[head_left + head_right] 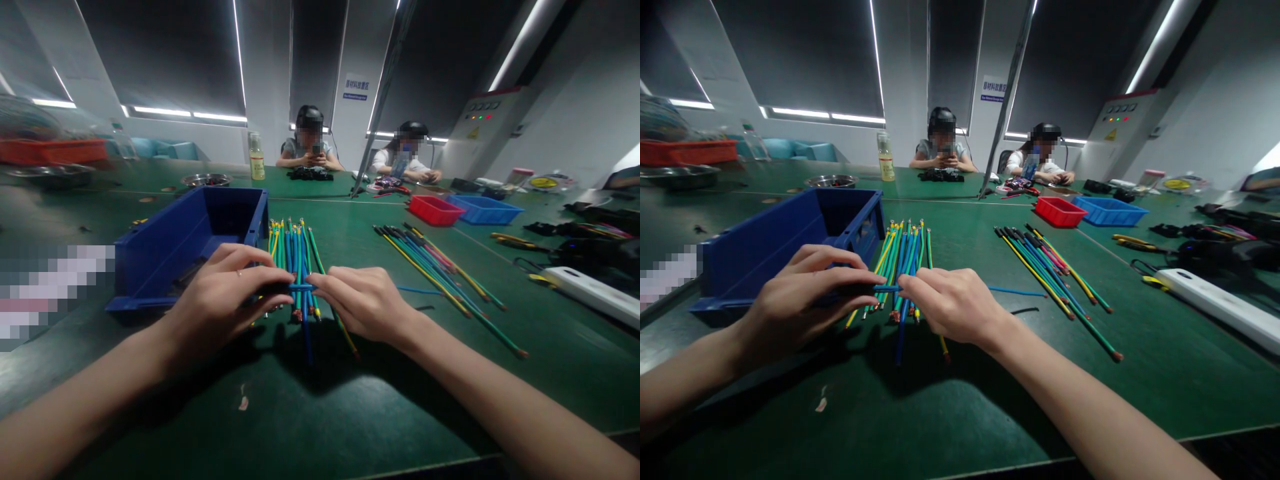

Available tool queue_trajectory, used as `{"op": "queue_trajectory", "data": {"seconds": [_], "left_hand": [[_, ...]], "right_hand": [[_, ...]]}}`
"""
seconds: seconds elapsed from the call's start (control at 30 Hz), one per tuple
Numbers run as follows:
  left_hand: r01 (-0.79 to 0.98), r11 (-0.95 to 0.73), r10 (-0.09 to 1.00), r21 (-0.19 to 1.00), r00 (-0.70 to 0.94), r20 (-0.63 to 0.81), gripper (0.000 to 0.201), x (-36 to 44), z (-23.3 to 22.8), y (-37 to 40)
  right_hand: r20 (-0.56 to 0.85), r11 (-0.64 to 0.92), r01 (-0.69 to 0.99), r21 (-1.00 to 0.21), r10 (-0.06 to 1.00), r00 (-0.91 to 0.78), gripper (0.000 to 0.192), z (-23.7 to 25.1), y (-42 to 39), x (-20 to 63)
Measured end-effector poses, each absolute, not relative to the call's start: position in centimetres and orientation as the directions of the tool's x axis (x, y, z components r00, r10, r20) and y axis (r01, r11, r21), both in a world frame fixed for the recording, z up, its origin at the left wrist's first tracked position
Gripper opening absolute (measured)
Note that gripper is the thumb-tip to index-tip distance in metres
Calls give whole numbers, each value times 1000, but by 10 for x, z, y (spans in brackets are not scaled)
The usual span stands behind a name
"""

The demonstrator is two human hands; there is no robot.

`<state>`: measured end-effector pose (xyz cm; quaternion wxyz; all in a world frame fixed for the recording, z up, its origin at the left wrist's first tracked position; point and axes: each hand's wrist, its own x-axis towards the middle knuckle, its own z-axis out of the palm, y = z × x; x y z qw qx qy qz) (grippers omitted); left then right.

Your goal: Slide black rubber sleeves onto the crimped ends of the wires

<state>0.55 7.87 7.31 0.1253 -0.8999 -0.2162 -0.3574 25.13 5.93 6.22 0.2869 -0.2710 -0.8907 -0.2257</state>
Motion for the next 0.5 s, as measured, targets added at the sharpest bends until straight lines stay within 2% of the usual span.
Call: {"op": "queue_trajectory", "data": {"seconds": [0.17,0.33,0.5], "left_hand": [[563,-823,323,-80,579,748,48,6,76,78],[603,-791,312,-108,548,776,29,6,79,79],[576,-809,314,-117,593,742,26,7,78,79]], "right_hand": [[640,734,644,215,392,-660,27,63,64,255],[657,700,687,197,426,-622,26,67,67,264],[630,712,667,220,419,-654,27,66,66,264]]}}
